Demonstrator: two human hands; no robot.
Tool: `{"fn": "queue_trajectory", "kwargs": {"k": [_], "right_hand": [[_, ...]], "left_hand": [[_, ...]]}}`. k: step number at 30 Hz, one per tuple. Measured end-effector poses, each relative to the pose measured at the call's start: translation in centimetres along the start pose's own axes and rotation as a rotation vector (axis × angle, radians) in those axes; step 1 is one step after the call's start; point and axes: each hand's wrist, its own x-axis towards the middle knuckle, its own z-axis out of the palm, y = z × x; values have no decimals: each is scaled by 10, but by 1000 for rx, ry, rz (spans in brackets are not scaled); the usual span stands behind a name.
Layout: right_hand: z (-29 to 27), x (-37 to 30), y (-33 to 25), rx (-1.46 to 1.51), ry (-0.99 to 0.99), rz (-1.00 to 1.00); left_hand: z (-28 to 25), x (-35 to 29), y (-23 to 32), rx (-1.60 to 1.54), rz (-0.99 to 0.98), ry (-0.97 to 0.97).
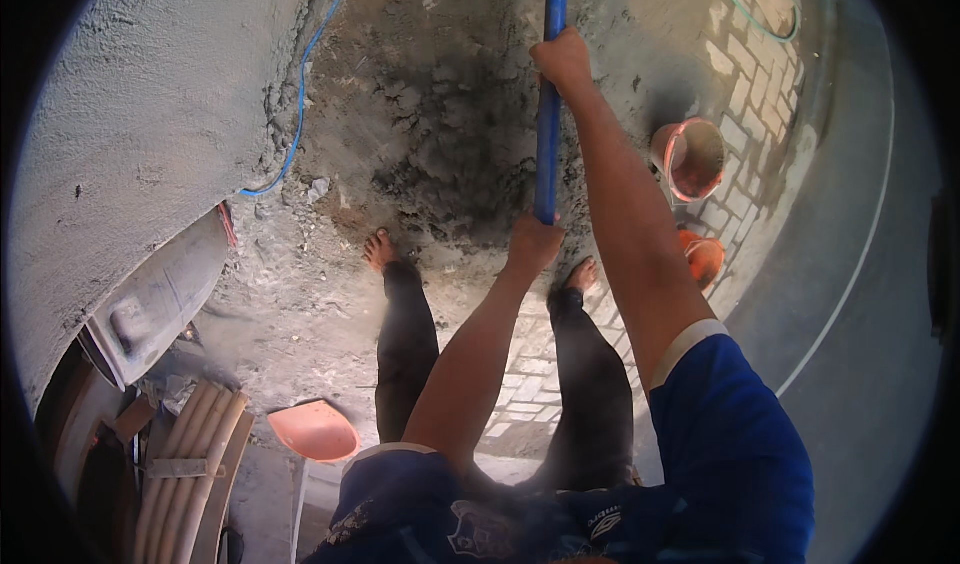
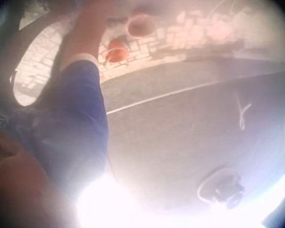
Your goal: The person mixes a pile of concrete on the floor using a hoe, then scoops the mixture into an orange bucket. They add water from a larger bucket and continue mixing. Finally, they use a trowel to scrape remaining concrete from the floor into the bucket.
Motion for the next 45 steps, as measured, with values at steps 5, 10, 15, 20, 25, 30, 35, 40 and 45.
{"fn": "queue_trajectory", "kwargs": {"k": [5, 10, 15, 20, 25, 30, 35, 40, 45], "right_hand": [[9, 67, 16, -248, -89, -80], [-3, -18, 30, -373, -234, 62], [-13, -83, 44, -326, -264, 204], [-25, -167, 65, -226, -321, 381], [-19, -225, 135, -49, -78, 278], [-56, -363, 98, 134, -151, 535], [-75, -410, 83, 196, -126, 494], [-26, -305, 60, 264, -106, 343], [49, -125, -29, 36, -181, 65]], "left_hand": [[28, -3, 72, -572, -231, -355], [23, -89, 41, -692, -413, -447], [0, -156, 28, -607, -492, -413], [-11, -227, -8, -482, -548, -396], [-48, -273, -30, -206, -552, -414], [-74, -376, -113, 275, -486, -367], [-64, -408, -134, 259, -361, -312], [-55, -279, -141, 241, -93, -65], [-63, -88, -72, 120, 130, 145]]}}
